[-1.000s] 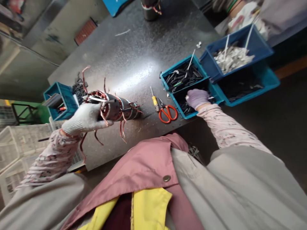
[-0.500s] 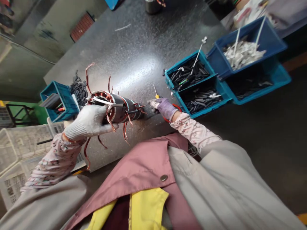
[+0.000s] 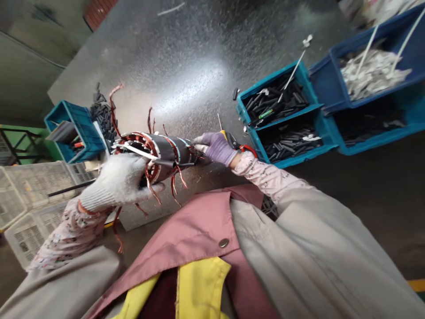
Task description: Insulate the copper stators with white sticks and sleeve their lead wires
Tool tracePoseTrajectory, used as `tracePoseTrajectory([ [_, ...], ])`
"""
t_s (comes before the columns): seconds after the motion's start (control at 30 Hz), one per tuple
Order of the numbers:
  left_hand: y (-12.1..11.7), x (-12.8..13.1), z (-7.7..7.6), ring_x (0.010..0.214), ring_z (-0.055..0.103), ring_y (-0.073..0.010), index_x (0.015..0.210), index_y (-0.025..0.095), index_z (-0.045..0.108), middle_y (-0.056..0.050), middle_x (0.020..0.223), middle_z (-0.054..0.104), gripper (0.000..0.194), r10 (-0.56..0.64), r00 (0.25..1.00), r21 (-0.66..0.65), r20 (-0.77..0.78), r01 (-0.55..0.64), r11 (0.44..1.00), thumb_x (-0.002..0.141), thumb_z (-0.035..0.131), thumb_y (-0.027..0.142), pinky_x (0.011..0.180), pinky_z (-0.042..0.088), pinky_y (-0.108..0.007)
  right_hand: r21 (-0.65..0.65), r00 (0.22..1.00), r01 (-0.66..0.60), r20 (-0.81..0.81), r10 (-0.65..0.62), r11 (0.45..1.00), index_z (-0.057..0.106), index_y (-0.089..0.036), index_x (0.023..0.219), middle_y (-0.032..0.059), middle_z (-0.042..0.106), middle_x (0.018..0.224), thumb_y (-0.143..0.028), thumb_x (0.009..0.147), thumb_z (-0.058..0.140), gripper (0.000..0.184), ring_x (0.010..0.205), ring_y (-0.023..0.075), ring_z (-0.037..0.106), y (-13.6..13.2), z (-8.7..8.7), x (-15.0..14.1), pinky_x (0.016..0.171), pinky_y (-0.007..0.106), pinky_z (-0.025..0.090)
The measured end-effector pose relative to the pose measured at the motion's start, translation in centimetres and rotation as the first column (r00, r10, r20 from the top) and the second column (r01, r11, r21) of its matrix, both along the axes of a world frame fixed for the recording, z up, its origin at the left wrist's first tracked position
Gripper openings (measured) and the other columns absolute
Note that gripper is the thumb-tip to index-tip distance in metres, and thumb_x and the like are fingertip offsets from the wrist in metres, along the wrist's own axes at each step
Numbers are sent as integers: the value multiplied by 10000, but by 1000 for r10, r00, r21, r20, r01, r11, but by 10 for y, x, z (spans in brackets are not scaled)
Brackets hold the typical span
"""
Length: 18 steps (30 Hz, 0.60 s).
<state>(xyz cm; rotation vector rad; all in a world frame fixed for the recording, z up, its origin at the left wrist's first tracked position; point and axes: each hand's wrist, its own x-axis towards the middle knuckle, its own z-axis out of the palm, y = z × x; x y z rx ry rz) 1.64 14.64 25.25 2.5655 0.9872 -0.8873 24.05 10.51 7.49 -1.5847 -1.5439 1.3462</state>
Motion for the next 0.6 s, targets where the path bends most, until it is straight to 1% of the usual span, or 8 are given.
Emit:
tracePoseTrajectory([
  [0.07, -1, 0, 0, 806, 707, -330, 1014, 172, 677, -129, 846, 726, 467, 14, 1000, -2, 6, -14, 1000, 752, 566, 542, 715, 526, -408, 45, 945, -254, 223, 238, 966, 781, -183, 1089, 83, 773, 1072, -247, 924, 625, 236, 1015, 229, 710, 9, 12, 2, 888, 323, 511],
  [0.13, -1, 0, 0, 802, 708, -320, 1000, 176, 676, -124, 849, 726, 456, 29, 999, -5, 23, -29, 1000, 743, 584, 540, 721, 527, -403, -9, 794, -474, 427, 432, 880, 743, -158, 1174, 131, 757, 1116, -285, 954, 597, 293, 1012, 253, 710, 18, 27, 3, 816, 315, 498],
  [0.23, -1, -1, -1, 793, 704, -316, 985, 180, 680, -120, 841, 729, 452, 25, 999, -10, 25, -24, 1000, 739, 586, 547, 707, 524, -399, -120, 529, -642, 646, 551, 757, 736, -112, 1142, 203, 741, 1088, -271, 958, 573, 292, 968, 300, 710, 29, 45, -2, 709, 313, 452],
  [0.3, -1, -2, -1, 798, 701, -314, 974, 184, 688, -115, 830, 729, 444, 10, 1000, -12, 24, -10, 1000, 737, 584, 544, 712, 524, -399, -148, 471, -685, 658, 588, 714, 761, -107, 1019, 189, 751, 978, -257, 948, 567, 256, 900, 287, 704, 36, 48, -6, 675, 304, 417],
  [0.37, -1, -3, -1, 828, 699, -314, 970, 189, 699, -109, 839, 731, 435, -2, 999, -24, 44, 3, 1000, 733, 587, 535, 750, 528, -409, -148, 568, -669, 531, 629, 729, 765, -127, 871, 114, 736, 794, -311, 933, 587, 263, 776, 224, 674, 41, 44, -7, 648, 281, 391],
  [0.47, -2, -2, 0, 874, 701, -320, 978, 189, 713, -113, 871, 737, 434, 0, 998, -57, 68, 3, 998, 739, 579, 525, 807, 532, -429, -236, 816, -510, 172, 552, 827, 736, -154, 756, 10, 633, 587, -436, 905, 611, 343, 609, 137, 580, 36, 29, -3, 612, 246, 386],
  [0.53, -3, -1, 1, 882, 704, -323, 984, 183, 719, -122, 884, 740, 434, 6, 998, -71, 59, -2, 998, 745, 571, 514, 813, 536, -432, -254, 909, -397, 24, 416, 882, 741, -164, 804, -3, 654, 630, -463, 904, 605, 343, 632, 133, 589, 25, 21, 4, 646, 245, 421],
  [0.6, -3, 0, 1, 887, 706, -328, 1007, 176, 719, -133, 910, 745, 446, 2, 998, -70, 55, 2, 998, 741, 573, 503, 809, 540, -434, -188, 952, -304, -15, 306, 934, 750, -183, 925, 7, 717, 772, -432, 904, 619, 282, 735, 148, 638, 10, 18, 12, 737, 261, 461],
])
